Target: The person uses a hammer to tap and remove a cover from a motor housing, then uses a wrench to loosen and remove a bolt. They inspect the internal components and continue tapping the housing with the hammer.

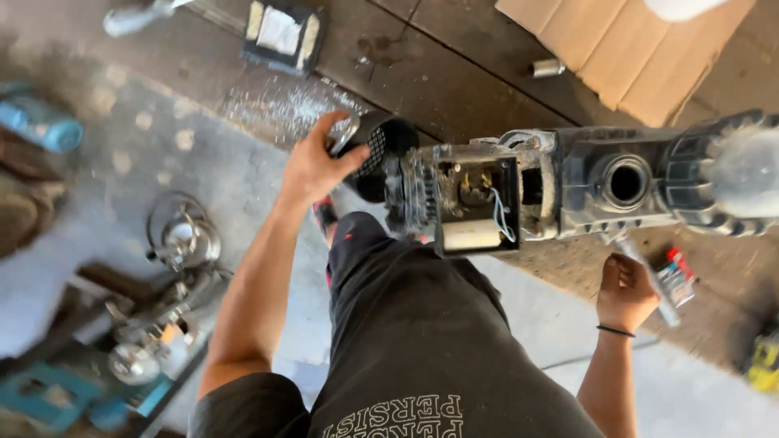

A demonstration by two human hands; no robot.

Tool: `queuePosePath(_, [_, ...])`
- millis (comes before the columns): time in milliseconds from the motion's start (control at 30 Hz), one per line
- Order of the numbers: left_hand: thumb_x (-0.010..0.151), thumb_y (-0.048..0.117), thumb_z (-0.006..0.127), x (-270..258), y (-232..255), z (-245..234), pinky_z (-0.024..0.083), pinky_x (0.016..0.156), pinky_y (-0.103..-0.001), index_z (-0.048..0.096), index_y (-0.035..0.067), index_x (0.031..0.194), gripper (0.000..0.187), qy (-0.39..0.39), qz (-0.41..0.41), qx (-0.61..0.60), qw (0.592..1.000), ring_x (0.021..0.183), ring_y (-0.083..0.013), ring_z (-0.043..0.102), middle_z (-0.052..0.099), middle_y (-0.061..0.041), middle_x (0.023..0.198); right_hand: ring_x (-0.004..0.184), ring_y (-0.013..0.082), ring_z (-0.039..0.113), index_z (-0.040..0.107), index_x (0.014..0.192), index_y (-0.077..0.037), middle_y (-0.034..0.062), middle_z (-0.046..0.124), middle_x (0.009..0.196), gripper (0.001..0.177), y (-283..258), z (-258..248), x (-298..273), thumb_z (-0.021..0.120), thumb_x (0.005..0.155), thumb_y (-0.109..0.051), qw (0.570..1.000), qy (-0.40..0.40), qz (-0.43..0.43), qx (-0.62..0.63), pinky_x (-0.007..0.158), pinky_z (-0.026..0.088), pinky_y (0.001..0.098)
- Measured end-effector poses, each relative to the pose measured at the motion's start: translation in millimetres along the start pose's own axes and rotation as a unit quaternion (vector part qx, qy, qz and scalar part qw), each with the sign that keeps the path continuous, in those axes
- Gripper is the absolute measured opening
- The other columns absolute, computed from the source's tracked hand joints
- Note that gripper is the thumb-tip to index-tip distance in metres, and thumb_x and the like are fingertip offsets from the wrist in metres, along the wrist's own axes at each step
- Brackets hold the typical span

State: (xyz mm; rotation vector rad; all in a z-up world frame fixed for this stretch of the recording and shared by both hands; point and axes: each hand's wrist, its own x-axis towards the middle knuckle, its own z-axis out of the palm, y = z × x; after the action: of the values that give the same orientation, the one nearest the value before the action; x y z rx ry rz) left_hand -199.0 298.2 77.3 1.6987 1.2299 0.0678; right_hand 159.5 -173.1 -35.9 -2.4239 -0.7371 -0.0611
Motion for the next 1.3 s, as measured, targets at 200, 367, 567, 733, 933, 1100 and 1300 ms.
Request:
queuePosePath(200, [0.081,0.053,0.078,82.6,-4.0,-51.1,0.055,0.07,-0.039,0.059,0.026,0.133,0.062,0.078,0.2,0.102,0.971,0.079,-0.0254,0.074,0.077,0.0,0.095,0.09,0.0133,0.072,0.076,0.118,-0.007,0.0071,0.075,0.098,0.017,-88.4,38.2,-94.7,0.07,0.103,-0.014,0.975,0.003,0.224,0.005,0.083,0.057,0.0272])
queuePosePath(367, [0.1,0.037,0.061,178.9,35.0,-104.2,0.05,0.074,-0.038,0.061,0.013,0.131,0.039,-0.078,0.318,0.053,0.944,0.091,-0.0251,0.067,0.073,-0.005,0.1,0.08,0.0144,0.071,0.075,0.098,-0.01,0.0052,0.077,0.085,0.017,-222.6,109.0,-166.8,0.068,0.09,-0.023,0.933,-0.207,0.285,0.071,0.069,0.056,0.033])
queuePosePath(567, [0.1,0.044,0.061,238.5,41.7,-92.9,0.048,0.074,-0.057,0.063,0.016,0.134,0.045,-0.14,0.383,0.273,0.871,0.087,-0.0513,0.067,0.076,-0.016,0.098,0.08,0.0146,0.065,0.065,0.11,0.001,0.0056,0.071,0.092,0.045,-378.5,168.2,-144.4,0.063,0.097,-0.042,0.766,-0.179,0.392,0.477,0.075,0.054,0.0281])
queuePosePath(733, [0.101,0.055,0.063,288.3,-1.5,-91.2,0.051,0.083,-0.061,0.068,0.01,0.111,0.046,-0.203,0.326,0.299,0.873,0.089,-0.0517,0.068,0.071,-0.025,0.085,0.065,0.0189,0.06,0.066,0.113,0.004,0.0143,0.064,0.081,0.029,-414.6,222.0,-163.1,0.057,0.104,-0.022,0.701,0.074,0.465,0.535,0.065,0.05,0.0297])
queuePosePath(933, [0.095,0.037,0.075,271.4,-8.4,-103.3,0.06,0.074,-0.042,0.077,0.019,0.12,0.031,-0.072,0.464,0.243,0.849,0.077,-0.0324,0.075,0.076,-0.007,0.087,0.06,0.0181,0.049,0.058,0.098,0.0,0.0115,0.05,0.073,0.021,-396.6,280.1,-180.0,0.051,0.106,-0.018,0.654,0.232,0.434,0.574,0.051,0.044,0.0285])
queuePosePath(1100, [0.087,0.028,0.081,207.9,13.7,-91.7,0.058,0.08,-0.04,0.076,0.018,0.115,0.03,-0.169,0.522,0.123,0.827,0.089,-0.0309,0.075,0.077,-0.007,0.096,0.051,0.0218,0.044,0.055,0.097,0.0,0.0133,0.049,0.06,0.014,-400.3,268.6,-162.7,0.062,0.096,-0.012,0.655,0.231,0.445,0.565,0.047,0.041,0.0319])
queuePosePath(1300, [0.082,0.039,0.074,134.2,30.0,-38.9,0.061,0.075,-0.048,0.071,0.023,0.113,0.035,-0.407,0.462,0.232,0.753,0.087,-0.036,0.076,0.077,-0.008,0.092,0.05,0.0172,0.045,0.057,0.085,-0.004,0.0065,0.045,0.059,0.011,-377.7,281.2,-172.5,0.068,0.085,-0.006,0.641,0.242,0.459,0.566,0.046,0.037,0.0279])
